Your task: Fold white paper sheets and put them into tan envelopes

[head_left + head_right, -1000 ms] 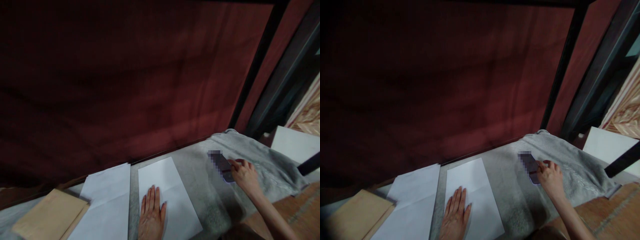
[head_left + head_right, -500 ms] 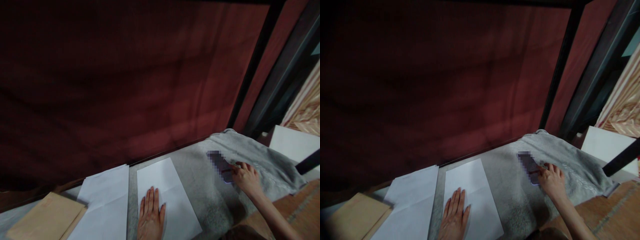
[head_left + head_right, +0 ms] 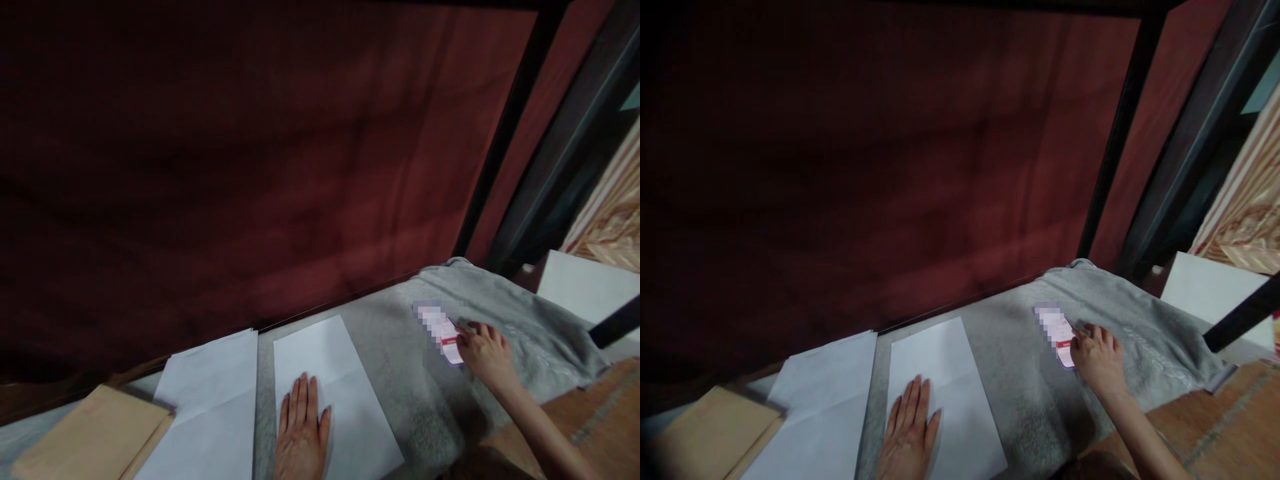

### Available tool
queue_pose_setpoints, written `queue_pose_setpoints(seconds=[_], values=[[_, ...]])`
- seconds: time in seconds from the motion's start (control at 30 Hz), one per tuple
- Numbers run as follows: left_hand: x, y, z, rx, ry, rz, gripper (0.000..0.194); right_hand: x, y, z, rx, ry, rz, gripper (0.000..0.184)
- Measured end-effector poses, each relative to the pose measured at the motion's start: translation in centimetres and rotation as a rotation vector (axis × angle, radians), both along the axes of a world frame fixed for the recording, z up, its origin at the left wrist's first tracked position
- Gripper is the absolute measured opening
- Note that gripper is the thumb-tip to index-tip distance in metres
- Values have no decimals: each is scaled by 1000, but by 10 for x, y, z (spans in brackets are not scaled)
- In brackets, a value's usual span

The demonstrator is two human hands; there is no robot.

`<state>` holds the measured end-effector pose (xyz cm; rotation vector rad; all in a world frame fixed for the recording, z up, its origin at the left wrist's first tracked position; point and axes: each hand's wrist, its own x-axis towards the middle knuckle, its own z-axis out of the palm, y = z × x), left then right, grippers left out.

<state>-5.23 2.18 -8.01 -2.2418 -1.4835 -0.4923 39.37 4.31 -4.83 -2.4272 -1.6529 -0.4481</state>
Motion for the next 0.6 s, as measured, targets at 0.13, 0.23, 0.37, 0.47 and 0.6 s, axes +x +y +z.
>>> queue_pose_setpoints(seconds=[0.13, 0.23, 0.37, 0.47, 0.6], values=[[-1, 1, -2, 6, 9, -10, 71, -1, -1, -1, 5, -9, 8, 38], [-2, 2, -4, 18, 5, -6, 70, 0, -1, -2, 6, -15, 11, 36], [-1, 2, -5, 23, -11, 5, 69, 1, -2, -2, 13, -27, -3, 35], [0, 1, -4, 27, -8, 3, 68, 1, -2, -2, 22, -22, 8, 36], [-1, 1, -3, 22, 1, 0, 69, 1, -2, 0, 13, -6, 4, 35]])
